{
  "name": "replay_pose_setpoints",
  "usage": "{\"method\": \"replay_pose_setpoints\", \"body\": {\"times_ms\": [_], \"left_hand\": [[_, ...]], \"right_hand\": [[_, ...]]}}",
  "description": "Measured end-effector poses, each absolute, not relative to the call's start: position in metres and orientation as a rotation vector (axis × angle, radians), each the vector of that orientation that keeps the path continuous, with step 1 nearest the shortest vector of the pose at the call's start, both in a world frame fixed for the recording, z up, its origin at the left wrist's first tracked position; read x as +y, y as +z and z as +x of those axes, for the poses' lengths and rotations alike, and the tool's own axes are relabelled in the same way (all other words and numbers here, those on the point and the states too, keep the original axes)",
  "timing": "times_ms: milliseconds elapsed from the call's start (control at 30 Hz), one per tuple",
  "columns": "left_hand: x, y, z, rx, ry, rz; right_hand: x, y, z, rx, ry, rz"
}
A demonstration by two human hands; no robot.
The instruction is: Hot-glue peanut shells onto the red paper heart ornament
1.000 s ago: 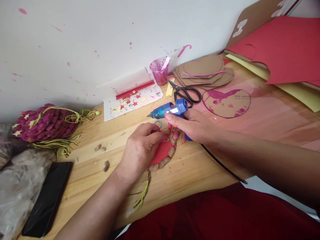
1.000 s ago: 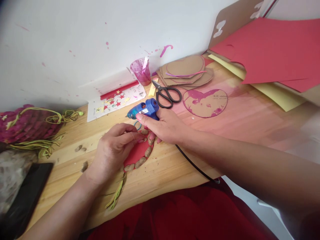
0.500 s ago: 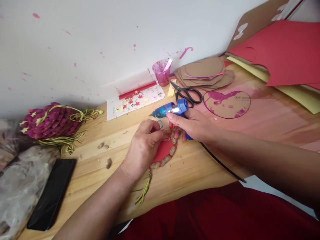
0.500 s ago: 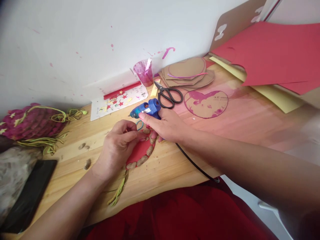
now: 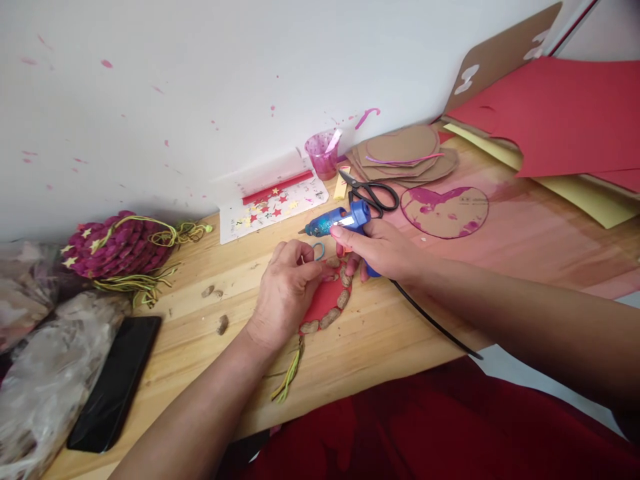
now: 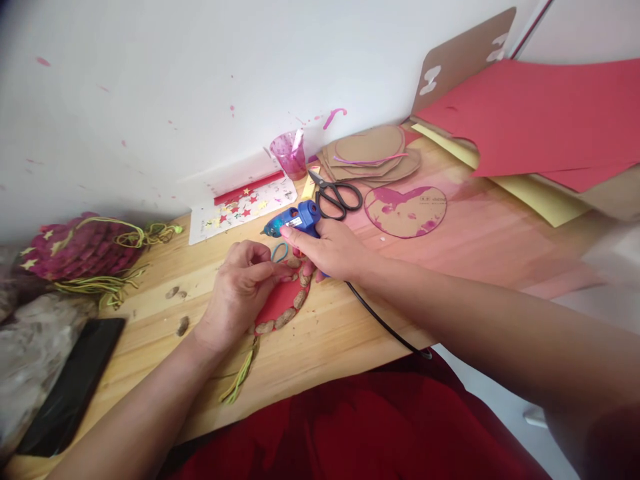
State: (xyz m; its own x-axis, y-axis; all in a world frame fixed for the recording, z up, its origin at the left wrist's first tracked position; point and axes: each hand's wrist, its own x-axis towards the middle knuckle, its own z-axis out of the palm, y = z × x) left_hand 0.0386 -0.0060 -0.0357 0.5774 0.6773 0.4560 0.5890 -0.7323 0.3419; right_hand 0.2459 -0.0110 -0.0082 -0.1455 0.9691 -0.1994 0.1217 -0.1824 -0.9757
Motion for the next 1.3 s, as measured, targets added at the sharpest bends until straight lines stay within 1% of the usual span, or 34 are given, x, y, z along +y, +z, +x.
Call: {"method": "replay_pose_setpoints", "body": {"times_ms": [300, 500, 600, 700, 767, 833, 900, 1100, 1200, 1300], "left_hand": [[-0.006, -0.029, 0.042, 1.098, 0.865, 2.671], [-0.006, -0.028, 0.044, 1.148, 0.716, 2.726], [-0.004, -0.010, 0.040, 1.057, 0.790, 2.729], [-0.009, 0.022, 0.022, 1.073, 1.066, 2.625], [-0.017, 0.041, 0.000, 1.191, 1.148, 2.534], [-0.029, 0.049, -0.027, 1.398, 1.117, 2.458], [-0.043, 0.044, -0.054, 1.569, 1.033, 2.373], [-0.078, 0.002, -0.100, 1.949, 0.848, 2.090], [-0.080, -0.008, -0.103, 1.995, 0.778, 2.037], [-0.077, -0.012, -0.101, 1.939, 0.752, 2.065]], "right_hand": [[-0.008, -0.015, 0.248, -1.290, 1.431, -1.352], [-0.008, -0.010, 0.247, -1.191, 1.436, -1.377], [-0.006, -0.007, 0.248, -1.141, 1.458, -1.358], [-0.006, -0.006, 0.249, -1.128, 1.501, -1.324], [-0.006, -0.007, 0.250, -1.127, 1.491, -1.303], [-0.007, -0.007, 0.250, -1.124, 1.470, -1.296], [-0.009, -0.007, 0.250, -1.117, 1.451, -1.298], [-0.009, -0.005, 0.248, -1.106, 1.394, -1.355], [-0.009, -0.003, 0.247, -1.109, 1.416, -1.380], [-0.012, 0.000, 0.243, -1.086, 1.363, -1.424]]}}
